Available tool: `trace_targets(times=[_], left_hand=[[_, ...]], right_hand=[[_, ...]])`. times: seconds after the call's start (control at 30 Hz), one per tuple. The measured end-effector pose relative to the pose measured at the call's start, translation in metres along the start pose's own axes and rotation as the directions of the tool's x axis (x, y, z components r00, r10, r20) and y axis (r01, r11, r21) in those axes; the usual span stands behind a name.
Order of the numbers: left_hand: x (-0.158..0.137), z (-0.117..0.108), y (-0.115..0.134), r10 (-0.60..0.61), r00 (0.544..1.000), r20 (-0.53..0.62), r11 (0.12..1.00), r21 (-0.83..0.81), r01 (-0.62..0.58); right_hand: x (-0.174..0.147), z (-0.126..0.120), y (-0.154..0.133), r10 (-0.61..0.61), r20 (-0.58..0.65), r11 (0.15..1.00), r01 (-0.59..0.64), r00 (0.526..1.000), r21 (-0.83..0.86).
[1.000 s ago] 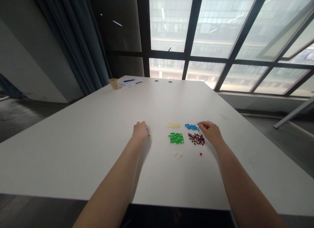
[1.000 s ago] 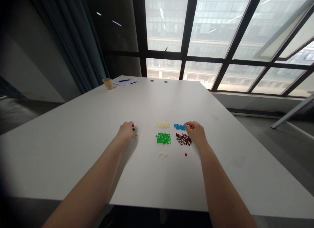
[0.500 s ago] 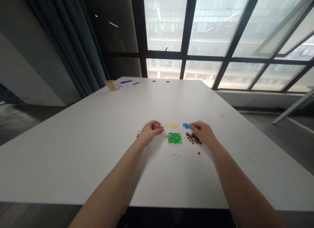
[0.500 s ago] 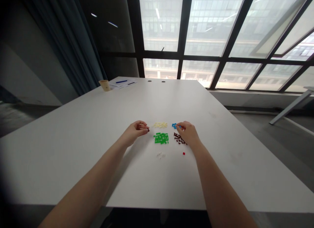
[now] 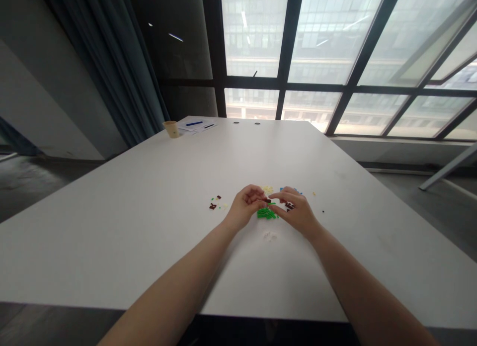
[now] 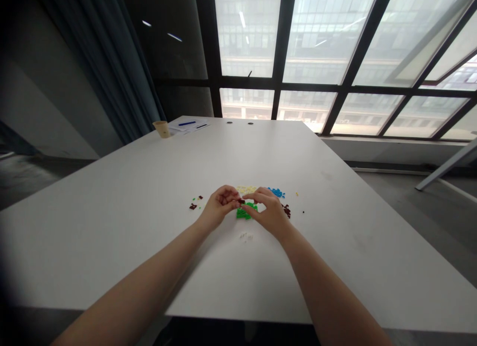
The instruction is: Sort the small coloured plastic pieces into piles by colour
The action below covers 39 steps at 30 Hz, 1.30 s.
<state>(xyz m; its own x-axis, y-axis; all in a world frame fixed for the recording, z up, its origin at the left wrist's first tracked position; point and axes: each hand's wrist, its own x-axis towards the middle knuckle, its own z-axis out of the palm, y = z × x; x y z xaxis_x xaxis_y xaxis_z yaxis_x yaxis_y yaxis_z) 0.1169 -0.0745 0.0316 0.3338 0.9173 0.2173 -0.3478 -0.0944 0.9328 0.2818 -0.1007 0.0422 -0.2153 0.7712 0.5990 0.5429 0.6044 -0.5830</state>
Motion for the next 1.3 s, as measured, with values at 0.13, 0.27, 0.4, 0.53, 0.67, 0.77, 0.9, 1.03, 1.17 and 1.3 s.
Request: trace_targets(times=[0.13,0.27,0.4,0.53,0.67,0.77,0.9,1.03,1.17,1.3], left_hand=[[-0.001,0.0,-0.001,-0.001,1.0,0.006,1.0,0.006,0.001],[-0.001,0.001,-0.004,-0.009,1.0,0.02,0.999,0.046,0.009],[0.004,-0.012,0.001,0.055,0.998,-0.038,0.952,0.302,-0.041],[0.011,-0.048,0.013,0.177,0.965,-0.192,0.535,0.842,0.07],[0.011,-0.081,0.016,0.06,0.878,-0.476,0.023,0.88,0.475],[0.01,-0.093,0.01,-0.003,0.842,-0.539,-0.103,0.838,0.536],[0.012,-0.098,0.003,-0.009,0.861,-0.509,-0.135,0.854,0.503],[0.016,-0.102,0.0,-0.024,0.885,-0.465,-0.118,0.88,0.46],[0.018,-0.105,-0.003,-0.036,0.896,-0.442,-0.089,0.895,0.438],[0.016,-0.104,-0.002,-0.033,0.895,-0.445,-0.092,0.893,0.44]], right_hand=[[0.0,0.0,0.0,-0.009,-0.016,1.0,0.008,1.0,-0.009],[0.001,0.001,-0.004,-0.018,-0.004,0.999,0.018,1.0,-0.029],[0.005,-0.015,0.006,0.064,-0.024,0.993,-0.066,0.998,-0.093],[0.003,-0.052,0.039,0.348,-0.124,0.866,-0.37,0.929,-0.338],[-0.009,-0.075,0.069,0.657,-0.019,0.644,-0.575,0.753,-0.504],[-0.015,-0.079,0.077,0.758,0.032,0.548,-0.61,0.652,-0.573],[-0.016,-0.078,0.078,0.82,0.059,0.471,-0.611,0.57,-0.636],[-0.014,-0.077,0.073,0.86,0.127,0.447,-0.608,0.495,-0.657],[-0.013,-0.077,0.067,0.859,0.199,0.48,-0.606,0.472,-0.634],[-0.013,-0.078,0.069,0.839,0.228,0.515,-0.584,0.495,-0.628]])
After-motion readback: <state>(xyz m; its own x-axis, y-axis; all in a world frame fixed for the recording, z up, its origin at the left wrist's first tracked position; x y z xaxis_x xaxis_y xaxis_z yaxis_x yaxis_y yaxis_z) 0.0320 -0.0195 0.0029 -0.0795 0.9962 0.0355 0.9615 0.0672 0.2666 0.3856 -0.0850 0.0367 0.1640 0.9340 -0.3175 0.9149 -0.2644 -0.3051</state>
